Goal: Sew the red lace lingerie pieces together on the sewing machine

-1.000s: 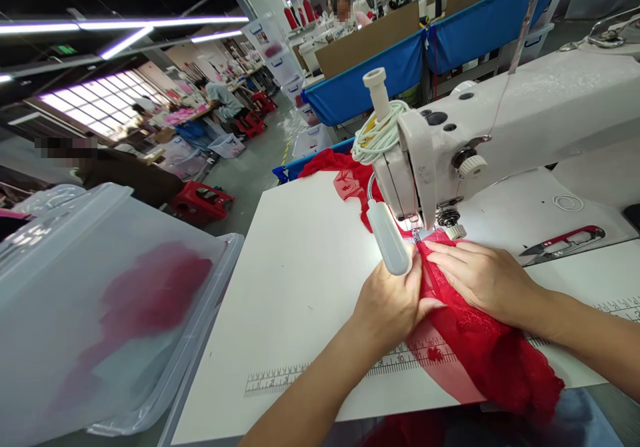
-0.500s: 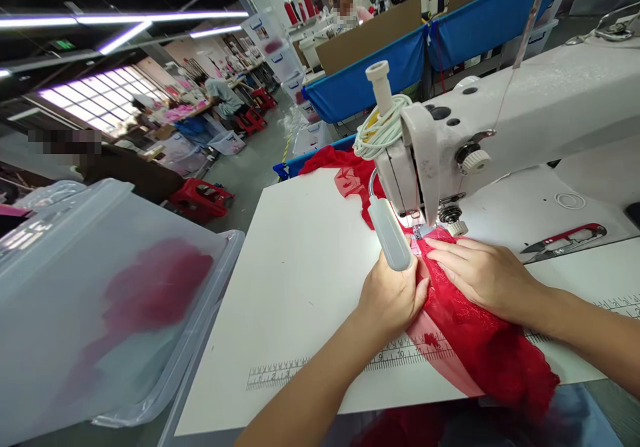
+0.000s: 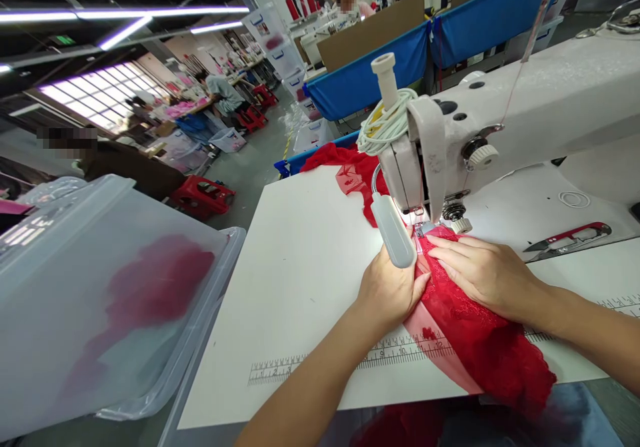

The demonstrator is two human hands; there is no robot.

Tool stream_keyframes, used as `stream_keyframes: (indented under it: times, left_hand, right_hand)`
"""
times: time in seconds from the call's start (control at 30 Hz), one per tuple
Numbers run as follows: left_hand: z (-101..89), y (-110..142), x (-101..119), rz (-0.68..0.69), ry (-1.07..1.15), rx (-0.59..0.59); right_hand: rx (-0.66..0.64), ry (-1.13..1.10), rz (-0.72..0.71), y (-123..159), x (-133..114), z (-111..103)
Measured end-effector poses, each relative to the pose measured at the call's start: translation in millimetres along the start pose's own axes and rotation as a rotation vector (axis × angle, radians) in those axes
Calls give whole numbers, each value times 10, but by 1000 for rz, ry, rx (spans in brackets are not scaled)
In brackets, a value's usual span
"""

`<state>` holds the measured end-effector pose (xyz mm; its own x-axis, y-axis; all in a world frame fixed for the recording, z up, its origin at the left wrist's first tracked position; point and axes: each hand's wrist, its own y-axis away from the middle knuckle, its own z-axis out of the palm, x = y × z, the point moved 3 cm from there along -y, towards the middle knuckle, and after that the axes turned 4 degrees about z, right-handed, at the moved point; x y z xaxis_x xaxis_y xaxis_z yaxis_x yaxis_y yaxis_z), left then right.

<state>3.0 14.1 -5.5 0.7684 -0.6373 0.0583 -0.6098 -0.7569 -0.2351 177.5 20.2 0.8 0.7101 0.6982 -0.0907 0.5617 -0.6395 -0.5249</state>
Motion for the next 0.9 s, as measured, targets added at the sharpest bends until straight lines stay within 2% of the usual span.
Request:
stream_keyframes:
  times: [0.17, 0.4, 0.9]
  left_hand:
    - [-12, -24, -49, -15, -20, 3]
    - [-78, 1, 14, -15, -71, -64]
    - [-58, -13, -13, 19, -92, -30]
  right_hand:
    - [-18, 1, 29, 1, 15, 34]
    - [-25, 17, 1, 29, 14, 33]
    - [-40, 13, 31, 13, 30, 24]
